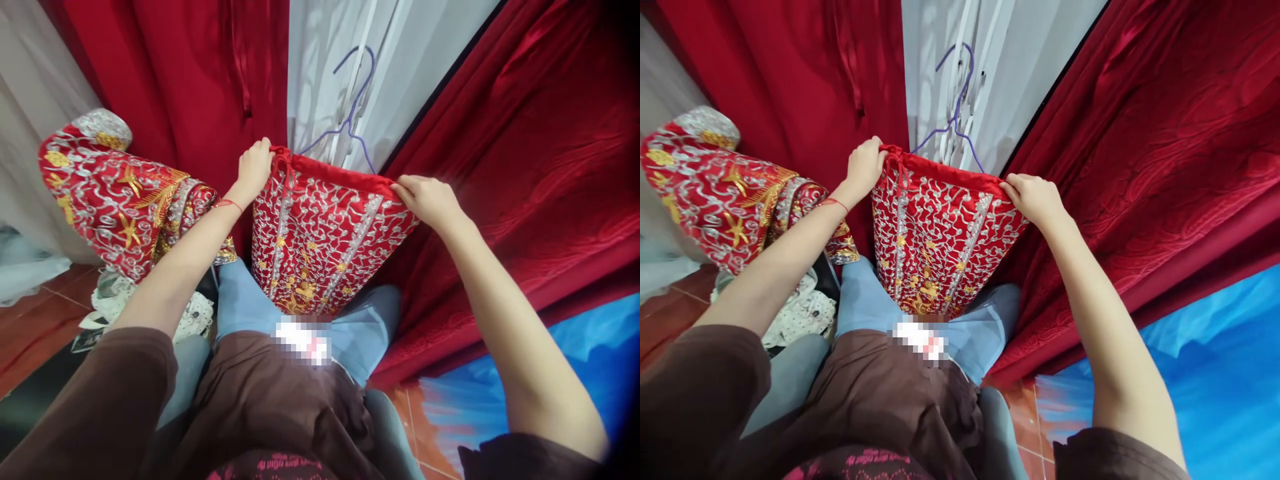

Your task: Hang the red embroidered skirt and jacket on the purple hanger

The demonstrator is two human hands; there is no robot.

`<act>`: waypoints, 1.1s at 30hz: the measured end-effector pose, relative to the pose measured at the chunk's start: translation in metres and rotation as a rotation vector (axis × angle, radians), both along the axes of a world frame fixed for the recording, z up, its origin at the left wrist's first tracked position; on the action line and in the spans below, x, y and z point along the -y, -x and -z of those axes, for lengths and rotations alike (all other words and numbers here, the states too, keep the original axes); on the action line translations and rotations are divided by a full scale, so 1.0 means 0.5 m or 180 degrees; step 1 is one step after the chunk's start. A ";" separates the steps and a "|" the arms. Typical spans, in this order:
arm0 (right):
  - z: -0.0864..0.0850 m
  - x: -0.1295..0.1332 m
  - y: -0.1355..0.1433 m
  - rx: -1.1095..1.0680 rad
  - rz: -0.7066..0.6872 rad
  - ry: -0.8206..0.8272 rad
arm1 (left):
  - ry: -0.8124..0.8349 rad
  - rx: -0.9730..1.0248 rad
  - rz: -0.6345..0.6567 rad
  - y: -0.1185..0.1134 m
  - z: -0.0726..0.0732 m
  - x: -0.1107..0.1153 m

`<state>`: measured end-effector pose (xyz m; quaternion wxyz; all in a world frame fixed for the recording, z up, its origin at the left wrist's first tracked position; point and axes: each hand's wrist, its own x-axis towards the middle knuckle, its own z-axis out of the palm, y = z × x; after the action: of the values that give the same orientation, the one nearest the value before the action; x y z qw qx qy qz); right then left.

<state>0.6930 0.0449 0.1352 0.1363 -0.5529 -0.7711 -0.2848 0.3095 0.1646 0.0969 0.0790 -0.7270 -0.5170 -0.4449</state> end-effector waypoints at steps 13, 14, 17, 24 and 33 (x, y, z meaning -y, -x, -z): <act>0.003 0.028 0.177 -0.0088 -0.0370 -0.0186 | 0.0058 -0.0362 -0.0680 0.164 0.056 0.224; 0.007 0.018 0.224 -0.0008 -0.0515 -0.0057 | 0.0083 -0.0361 -0.0733 0.173 0.070 0.246; 0.030 -0.005 0.381 0.0194 -0.0969 0.0198 | 0.0189 -0.0280 -0.1033 0.194 0.102 0.304; 0.073 0.033 0.684 0.0686 -0.1803 -0.0265 | 0.1424 -0.0206 -0.2139 0.256 0.071 0.385; 0.030 0.011 0.822 0.0661 -0.2137 -0.0138 | 0.0854 -0.0332 -0.1851 0.250 0.030 0.435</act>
<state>0.2820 0.0394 0.1204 0.1549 -0.2337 -0.9134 -0.2951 0.1845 -0.0531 0.0821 0.1327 -0.5747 -0.7522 -0.2938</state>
